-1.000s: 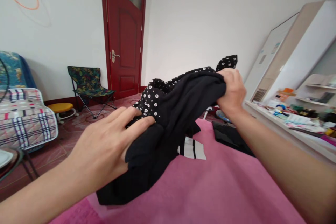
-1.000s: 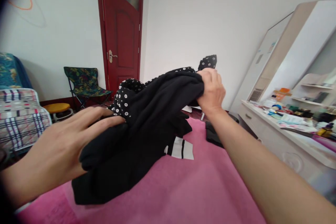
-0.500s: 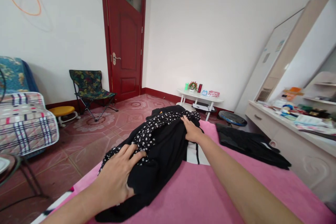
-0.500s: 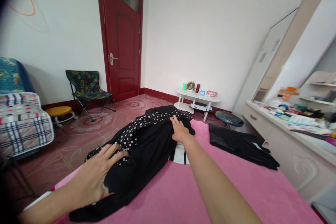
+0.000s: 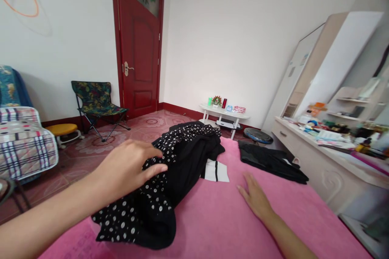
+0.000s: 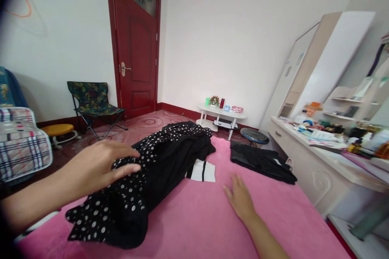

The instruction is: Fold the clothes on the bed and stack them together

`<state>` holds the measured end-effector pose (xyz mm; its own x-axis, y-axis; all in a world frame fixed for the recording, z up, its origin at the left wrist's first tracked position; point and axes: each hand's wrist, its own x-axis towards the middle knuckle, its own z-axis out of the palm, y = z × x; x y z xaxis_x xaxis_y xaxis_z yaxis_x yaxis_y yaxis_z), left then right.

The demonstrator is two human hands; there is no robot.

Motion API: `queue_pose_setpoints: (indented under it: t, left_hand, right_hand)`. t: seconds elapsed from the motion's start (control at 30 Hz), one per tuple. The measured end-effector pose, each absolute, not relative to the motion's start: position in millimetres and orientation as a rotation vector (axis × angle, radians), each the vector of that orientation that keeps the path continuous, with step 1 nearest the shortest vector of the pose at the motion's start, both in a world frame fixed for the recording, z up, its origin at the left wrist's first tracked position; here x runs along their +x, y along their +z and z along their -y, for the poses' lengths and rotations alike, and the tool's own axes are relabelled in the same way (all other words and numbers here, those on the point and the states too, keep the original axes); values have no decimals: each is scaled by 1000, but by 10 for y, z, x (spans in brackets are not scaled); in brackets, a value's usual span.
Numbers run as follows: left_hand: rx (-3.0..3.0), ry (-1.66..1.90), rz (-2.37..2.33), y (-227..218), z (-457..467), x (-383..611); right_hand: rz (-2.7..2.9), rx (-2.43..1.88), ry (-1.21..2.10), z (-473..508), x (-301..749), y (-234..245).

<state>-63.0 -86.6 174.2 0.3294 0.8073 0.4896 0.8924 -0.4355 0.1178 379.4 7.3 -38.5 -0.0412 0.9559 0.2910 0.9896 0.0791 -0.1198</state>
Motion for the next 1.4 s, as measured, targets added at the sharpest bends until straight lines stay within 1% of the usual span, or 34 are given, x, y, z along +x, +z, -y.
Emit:
queue_pose_setpoints:
  t: [0.13, 0.23, 0.33, 0.43, 0.47, 0.5, 0.57, 0.63, 0.73, 0.87, 1.0, 1.2, 1.3, 1.4]
  left_hand:
    - [-2358, -746, 1277, 2243, 600, 96]
    - [-2347, -773, 1144, 2378, 207, 665]
    - [-2440, -687, 892, 2218, -369, 984]
    - [-2623, -380, 605, 1798, -1018, 903]
    - [-2678, -289, 661, 1634, -1225, 803]
    - [-2702, -252, 873, 1477, -1418, 685]
    - [-2657, -231, 1520, 1222, -1756, 450]
    - [-2599, -181, 1775, 1079, -2014, 287]
    - [-2565, -122, 1856, 1030, -2218, 229]
    - [-2498, -185, 1822, 1030, -2107, 306]
    - [-2410, -330, 1651, 1076, -1752, 449]
    - [-2318, -366, 1078, 1301, -1225, 1210]
    - [-2545, -502, 1038, 1086, -905, 1734]
    - [-2758, -572, 1177, 566, -568, 2092]
  right_hand:
    - [2041, -2094, -204, 22, 3907, -432]
    - [2020, -2091, -203, 56, 3868, -399]
    - [1984, -2062, -168, 60, 3882, -397]
    - [1946, -2008, -122, 41, 3941, -437]
    - [1933, -1989, -108, 33, 3959, -453]
    - [1919, -1974, -98, 25, 3972, -467]
    - [1895, -1950, -86, 14, 3984, -489]
    - [1883, -1934, -82, 9, 3982, -498]
    - [1881, -1934, -79, 10, 3972, -495]
    - [1871, -1957, -73, 24, 3958, -478]
    - [1860, -1958, -71, 49, 3932, -449]
    - [1839, -1969, -56, 97, 3882, -383]
    - [1829, -1947, -38, 114, 3887, -356]
    - [1810, -1892, -9, 118, 3912, -352]
